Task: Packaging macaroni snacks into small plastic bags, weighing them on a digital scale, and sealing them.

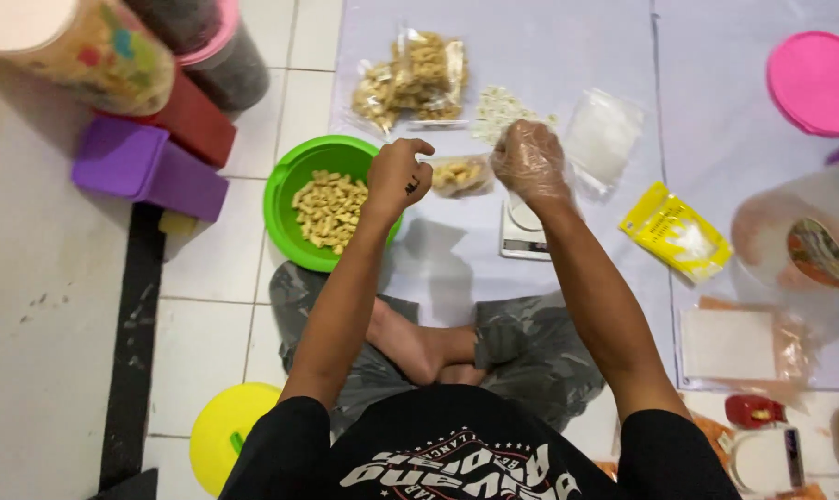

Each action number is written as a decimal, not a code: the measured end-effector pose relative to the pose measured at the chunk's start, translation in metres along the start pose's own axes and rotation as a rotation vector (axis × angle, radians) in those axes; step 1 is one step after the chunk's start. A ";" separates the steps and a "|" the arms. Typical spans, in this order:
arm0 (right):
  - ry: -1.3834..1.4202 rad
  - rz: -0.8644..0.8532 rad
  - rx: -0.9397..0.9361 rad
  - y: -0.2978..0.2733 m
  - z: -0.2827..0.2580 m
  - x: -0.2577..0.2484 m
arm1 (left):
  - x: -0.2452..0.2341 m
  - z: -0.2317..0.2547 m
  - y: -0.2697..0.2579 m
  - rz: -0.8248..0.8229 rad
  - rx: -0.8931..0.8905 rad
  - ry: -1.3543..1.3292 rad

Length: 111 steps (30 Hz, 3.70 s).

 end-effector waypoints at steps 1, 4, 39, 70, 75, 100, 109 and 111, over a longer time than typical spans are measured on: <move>-0.002 0.003 0.016 0.000 0.015 -0.004 | 0.013 0.009 0.003 -0.013 0.011 0.001; 0.027 0.023 0.112 -0.003 0.067 -0.011 | 0.048 0.040 0.012 -0.018 0.056 -0.034; 0.264 -0.393 0.426 -0.138 0.231 0.132 | 0.258 0.035 -0.059 -0.375 0.000 -0.114; 0.045 -0.146 0.402 -0.121 0.267 0.157 | 0.319 -0.005 -0.011 -0.244 0.033 0.129; 0.153 0.050 0.474 -0.096 0.283 0.111 | 0.217 0.073 -0.007 -0.142 0.026 0.019; 1.255 -0.053 0.050 -0.074 0.021 -0.064 | 0.234 0.022 -0.078 -0.684 0.093 -1.989; 1.145 -0.209 -0.177 -0.035 -0.082 0.031 | 0.153 -0.134 -0.054 -0.194 0.076 -1.950; 1.452 -0.517 -0.522 -0.051 -0.127 0.068 | 0.133 -0.150 -0.068 -0.118 0.009 -1.938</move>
Point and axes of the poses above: each hand's wrist, its own y-axis towards the middle knuckle, its own x-axis out of the palm, z = x × y, the point moved 10 cm from there along y, towards the middle knuckle
